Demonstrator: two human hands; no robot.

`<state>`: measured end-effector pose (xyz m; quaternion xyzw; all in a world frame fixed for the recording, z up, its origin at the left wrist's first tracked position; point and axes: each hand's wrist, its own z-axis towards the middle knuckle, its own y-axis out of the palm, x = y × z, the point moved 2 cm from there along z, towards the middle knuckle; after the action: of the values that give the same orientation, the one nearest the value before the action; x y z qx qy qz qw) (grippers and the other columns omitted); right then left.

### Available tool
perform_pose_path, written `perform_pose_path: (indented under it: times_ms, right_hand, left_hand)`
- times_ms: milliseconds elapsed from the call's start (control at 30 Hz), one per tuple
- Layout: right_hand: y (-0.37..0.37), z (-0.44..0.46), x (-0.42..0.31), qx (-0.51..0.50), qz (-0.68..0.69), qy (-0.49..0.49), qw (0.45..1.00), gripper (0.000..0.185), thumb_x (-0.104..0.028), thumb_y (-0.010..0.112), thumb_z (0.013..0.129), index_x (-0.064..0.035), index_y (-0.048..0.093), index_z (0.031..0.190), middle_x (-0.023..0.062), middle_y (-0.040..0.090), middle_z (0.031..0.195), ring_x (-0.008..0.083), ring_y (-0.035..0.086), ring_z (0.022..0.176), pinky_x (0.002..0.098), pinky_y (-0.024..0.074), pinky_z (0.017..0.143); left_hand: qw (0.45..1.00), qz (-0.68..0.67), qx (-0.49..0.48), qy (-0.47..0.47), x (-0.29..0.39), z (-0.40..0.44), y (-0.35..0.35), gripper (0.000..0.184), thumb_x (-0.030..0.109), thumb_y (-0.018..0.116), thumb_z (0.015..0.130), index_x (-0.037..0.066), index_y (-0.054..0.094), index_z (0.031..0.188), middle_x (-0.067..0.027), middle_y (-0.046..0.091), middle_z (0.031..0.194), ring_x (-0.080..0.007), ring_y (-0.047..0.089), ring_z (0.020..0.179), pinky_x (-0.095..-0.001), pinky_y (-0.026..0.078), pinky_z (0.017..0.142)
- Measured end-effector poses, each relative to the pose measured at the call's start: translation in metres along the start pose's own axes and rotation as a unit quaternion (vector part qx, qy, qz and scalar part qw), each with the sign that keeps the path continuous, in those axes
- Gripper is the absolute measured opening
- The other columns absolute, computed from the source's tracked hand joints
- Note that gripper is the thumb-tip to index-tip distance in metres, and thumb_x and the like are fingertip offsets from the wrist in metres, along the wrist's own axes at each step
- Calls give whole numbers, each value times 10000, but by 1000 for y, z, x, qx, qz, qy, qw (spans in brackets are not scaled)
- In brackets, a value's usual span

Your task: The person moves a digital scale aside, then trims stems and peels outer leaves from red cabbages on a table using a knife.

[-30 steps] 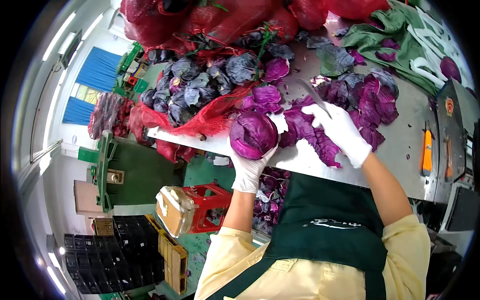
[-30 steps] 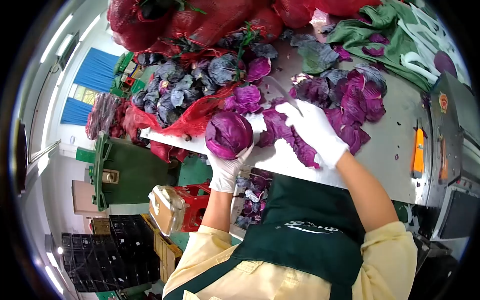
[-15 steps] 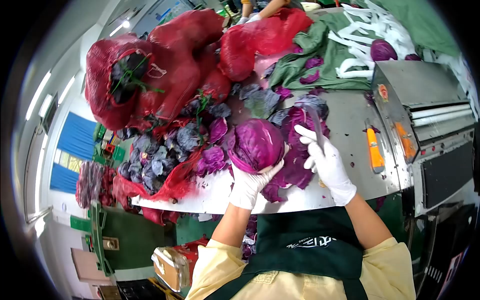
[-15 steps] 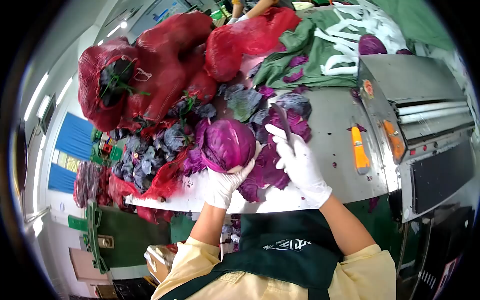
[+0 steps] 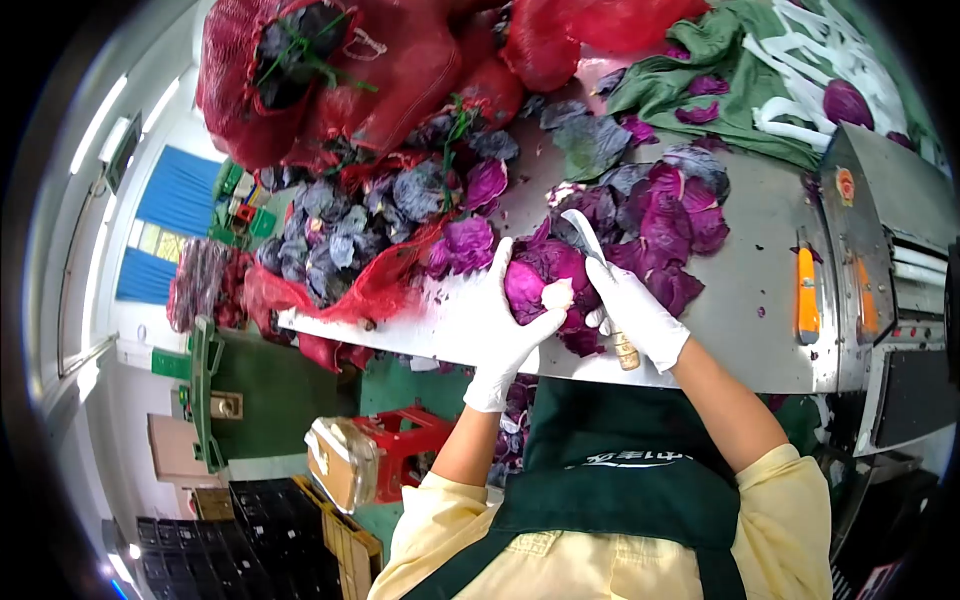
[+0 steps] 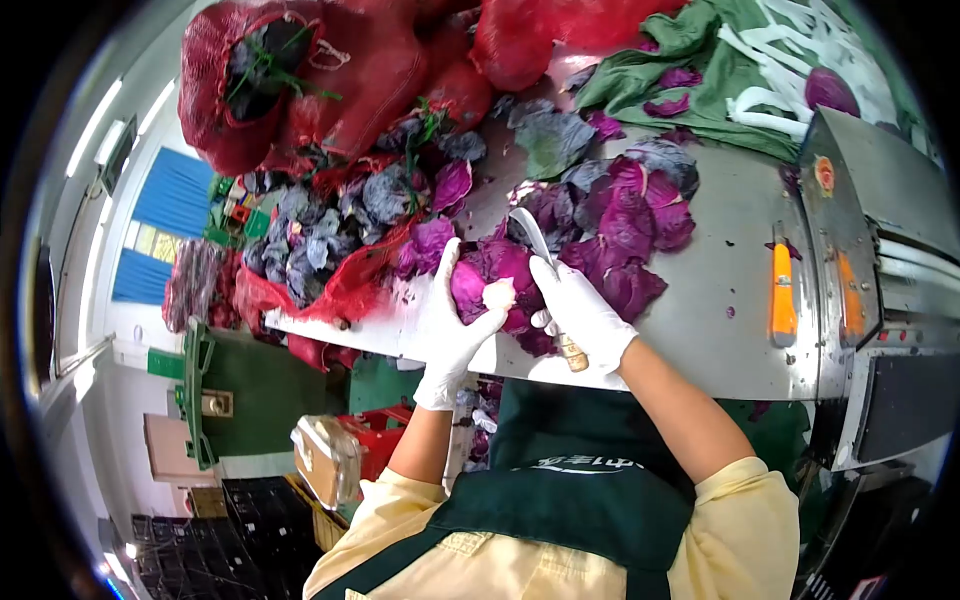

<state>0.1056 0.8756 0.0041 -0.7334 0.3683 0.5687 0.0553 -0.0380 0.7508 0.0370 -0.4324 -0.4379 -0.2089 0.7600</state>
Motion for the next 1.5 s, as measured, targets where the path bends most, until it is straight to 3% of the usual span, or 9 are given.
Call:
perform_pose_path:
  times_ms: [167, 467, 667, 867, 1000, 1200, 1267, 1367, 1500]
  right_hand:
    - [-10, 2, -4, 176, -424, -203, 865, 479, -488, 448, 1032, -150, 618, 1326, 169, 708, 809, 352, 678, 676, 450, 517, 625]
    - [22, -9, -10, 167, -546, -287, 769, 498, -371, 506, 1018, -257, 459, 1500, 94, 634, 621, 286, 611, 500, 434, 456, 470]
    - [23, -5, -6, 221, -635, -341, 657, 537, -346, 576, 986, -202, 470, 1492, 29, 628, 646, 215, 618, 512, 393, 474, 462]
    - [16, 23, -9, 244, -534, -350, 730, 400, -352, 561, 998, -262, 570, 1387, 89, 696, 749, 291, 675, 597, 441, 505, 495]
    - [-65, 77, -30, 260, -454, -102, 846, 489, -451, 308, 1054, -199, 571, 1380, 138, 647, 1278, 383, 640, 1077, 461, 494, 914]
    - [-41, 33, -36, 203, -495, -97, 839, 484, -472, 362, 1056, -247, 508, 1458, 131, 674, 1242, 376, 664, 1043, 416, 517, 887]
    - [-23, 16, -37, 110, -455, -319, 824, 474, -479, 395, 1055, -262, 508, 1461, 169, 724, 990, 354, 697, 836, 399, 543, 727]
    - [-4, 4, -34, 88, -598, -306, 735, 497, -534, 412, 1030, -301, 513, 1457, 102, 650, 634, 305, 631, 524, 436, 491, 497]
    - [7, 6, -36, 56, -620, -360, 694, 546, -525, 426, 1025, -262, 451, 1503, 89, 664, 670, 292, 624, 515, 420, 471, 468]
  left_hand:
    - [995, 40, 93, -12, -20, -2, 9, 885, 226, 850, 759, -18, 403, 1484, -172, 484, 1455, -274, 461, 1354, -389, 341, 1151]
    - [972, -187, 95, -110, -13, 4, 15, 877, 118, 829, 763, -29, 352, 1485, -162, 428, 1448, -256, 436, 1339, -385, 332, 1151]
    - [990, -49, 130, -37, -23, -1, 22, 874, 159, 862, 754, -27, 379, 1459, -170, 441, 1414, -271, 440, 1327, -390, 335, 1142]
    - [978, -48, 197, -51, -20, -9, 37, 912, 186, 887, 724, -25, 385, 1455, -191, 433, 1418, -304, 418, 1345, -406, 328, 1144]
    - [975, 53, 211, 41, -28, -33, 45, 841, 185, 836, 802, -20, 367, 1469, -171, 418, 1462, -269, 398, 1382, -395, 301, 1170]
    - [992, -74, 79, -63, -49, -8, -12, 709, 169, 722, 914, 49, 369, 1518, -90, 430, 1498, -246, 439, 1361, -382, 324, 1170]
    - [995, -53, 75, -25, -48, -4, -14, 736, 170, 748, 889, 40, 372, 1509, -104, 463, 1457, -237, 480, 1318, -381, 367, 1144]
    - [974, -183, 37, -125, -45, -1, -11, 787, 153, 803, 827, 40, 386, 1484, -117, 525, 1336, -206, 552, 1210, -365, 465, 1060]
    - [981, -178, 24, -78, -60, -2, -11, 789, 120, 803, 817, 38, 386, 1482, -109, 544, 1301, -191, 588, 1159, -349, 492, 1030]
